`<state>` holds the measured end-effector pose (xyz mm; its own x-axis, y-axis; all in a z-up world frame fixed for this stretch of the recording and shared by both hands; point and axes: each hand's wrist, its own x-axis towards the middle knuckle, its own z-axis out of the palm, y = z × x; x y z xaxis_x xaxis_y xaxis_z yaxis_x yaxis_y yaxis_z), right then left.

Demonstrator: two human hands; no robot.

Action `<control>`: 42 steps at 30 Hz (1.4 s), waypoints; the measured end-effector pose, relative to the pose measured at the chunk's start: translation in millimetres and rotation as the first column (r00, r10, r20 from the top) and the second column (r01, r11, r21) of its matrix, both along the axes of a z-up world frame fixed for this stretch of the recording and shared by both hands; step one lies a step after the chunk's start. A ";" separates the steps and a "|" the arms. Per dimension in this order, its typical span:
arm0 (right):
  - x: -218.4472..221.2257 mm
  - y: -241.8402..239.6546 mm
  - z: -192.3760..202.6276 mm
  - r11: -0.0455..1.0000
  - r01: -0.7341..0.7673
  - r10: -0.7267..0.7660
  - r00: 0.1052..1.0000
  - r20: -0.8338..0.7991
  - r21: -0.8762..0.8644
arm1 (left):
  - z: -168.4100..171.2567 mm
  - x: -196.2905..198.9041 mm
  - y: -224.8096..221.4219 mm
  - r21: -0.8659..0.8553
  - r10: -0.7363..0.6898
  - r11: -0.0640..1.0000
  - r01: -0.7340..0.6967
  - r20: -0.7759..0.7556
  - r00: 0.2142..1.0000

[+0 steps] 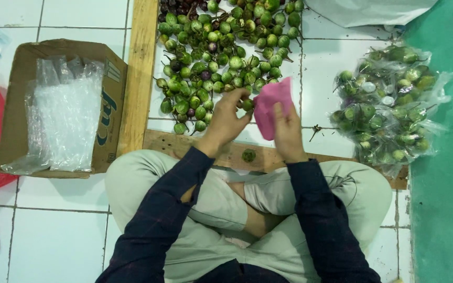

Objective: Cleaning small green fruits with a cloth and placing them into bags

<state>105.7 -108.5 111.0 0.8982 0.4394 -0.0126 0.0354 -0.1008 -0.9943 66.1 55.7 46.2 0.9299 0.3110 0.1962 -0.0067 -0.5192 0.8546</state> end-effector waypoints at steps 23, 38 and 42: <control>0.5 9.1 -3.5 0.999 -0.050 0.052 0.993 0.103 -0.022 | 24.4 -0.8 -13.2 -0.109 -0.038 0.992 0.061 0.201 0.979; 29.3 -3.6 -24.7 0.998 0.040 -0.046 0.991 0.128 0.051 | 34.9 -2.8 -15.7 -0.256 0.016 0.965 0.049 0.244 0.970; 7.6 4.7 17.5 0.987 -0.161 0.158 0.982 0.106 0.016 | 46.8 -6.0 -21.9 -0.145 -0.012 0.989 0.044 0.219 0.976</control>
